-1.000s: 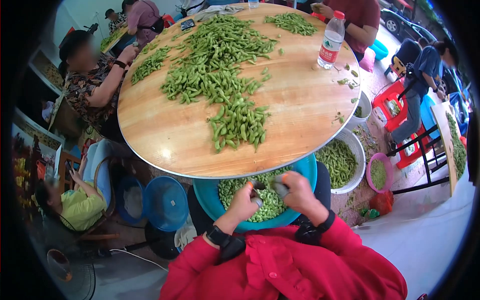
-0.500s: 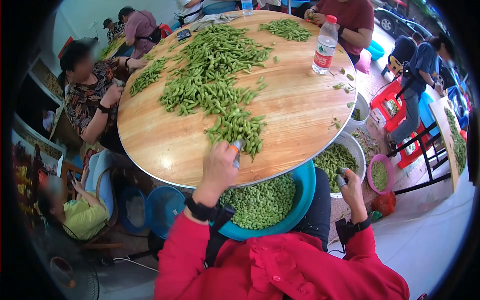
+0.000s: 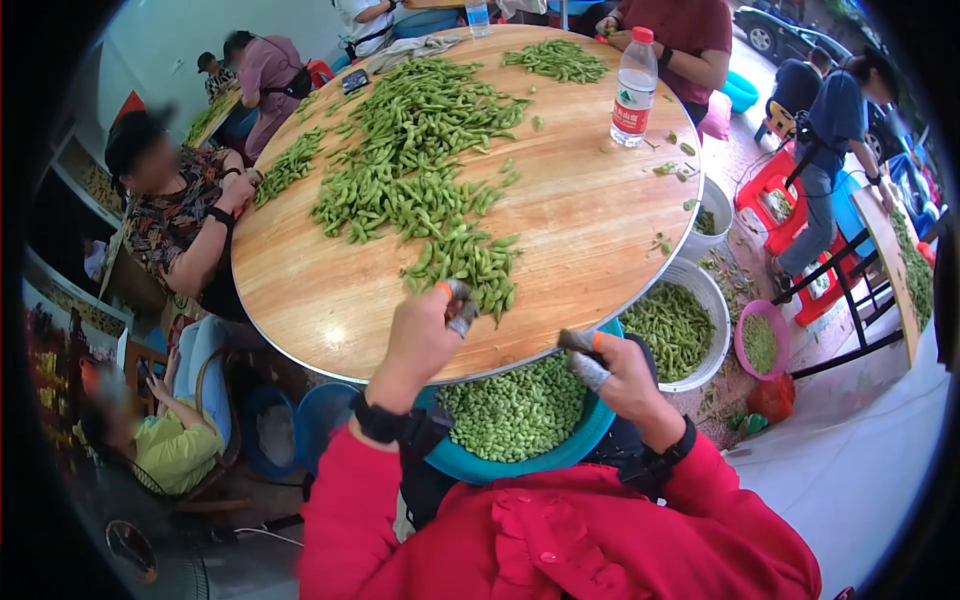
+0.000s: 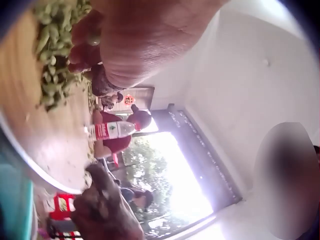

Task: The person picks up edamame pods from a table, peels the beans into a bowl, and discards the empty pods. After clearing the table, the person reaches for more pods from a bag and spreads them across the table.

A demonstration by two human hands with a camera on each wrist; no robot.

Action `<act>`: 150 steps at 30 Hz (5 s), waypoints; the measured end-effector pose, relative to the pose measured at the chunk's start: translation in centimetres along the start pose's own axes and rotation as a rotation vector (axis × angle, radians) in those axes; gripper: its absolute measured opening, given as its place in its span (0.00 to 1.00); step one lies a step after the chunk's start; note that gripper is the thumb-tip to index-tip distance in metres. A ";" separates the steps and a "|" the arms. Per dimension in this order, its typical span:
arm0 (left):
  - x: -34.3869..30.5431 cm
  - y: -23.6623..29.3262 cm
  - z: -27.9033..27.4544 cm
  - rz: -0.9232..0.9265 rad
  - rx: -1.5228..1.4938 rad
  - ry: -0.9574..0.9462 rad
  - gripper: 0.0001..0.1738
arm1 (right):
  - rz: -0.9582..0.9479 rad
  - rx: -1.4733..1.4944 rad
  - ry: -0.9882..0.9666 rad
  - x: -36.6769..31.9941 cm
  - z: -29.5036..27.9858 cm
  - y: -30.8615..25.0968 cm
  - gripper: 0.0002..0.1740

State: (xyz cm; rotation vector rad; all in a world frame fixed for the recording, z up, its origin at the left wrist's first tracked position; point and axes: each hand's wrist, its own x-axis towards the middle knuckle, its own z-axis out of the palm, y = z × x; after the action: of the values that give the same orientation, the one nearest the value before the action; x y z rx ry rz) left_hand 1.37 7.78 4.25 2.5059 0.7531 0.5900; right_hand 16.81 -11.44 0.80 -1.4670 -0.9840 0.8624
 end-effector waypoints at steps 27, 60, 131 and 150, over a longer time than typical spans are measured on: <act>-8.7 3.7 3.7 -0.069 -0.303 -0.292 0.06 | 0.064 0.215 -0.292 0.2 3.8 0.7 0.11; -10.3 3.1 4.8 -0.126 -0.400 -0.237 0.13 | 0.244 0.448 -0.101 -1.2 4.1 -0.6 0.08; -10.3 3.0 5.3 -0.405 -1.046 -0.133 0.06 | -0.332 -0.455 -0.197 -1.3 3.9 -1.7 0.09; -10.0 2.7 5.7 -0.421 -1.128 -0.172 0.08 | 0.084 0.190 -0.083 -1.0 4.1 1.2 0.08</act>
State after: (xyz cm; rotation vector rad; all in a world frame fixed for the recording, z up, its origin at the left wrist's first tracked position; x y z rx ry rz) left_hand -2.17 -1.88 -1.53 1.2957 0.5991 0.4444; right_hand 12.79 -10.82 -0.89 -1.3267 -0.8804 1.0562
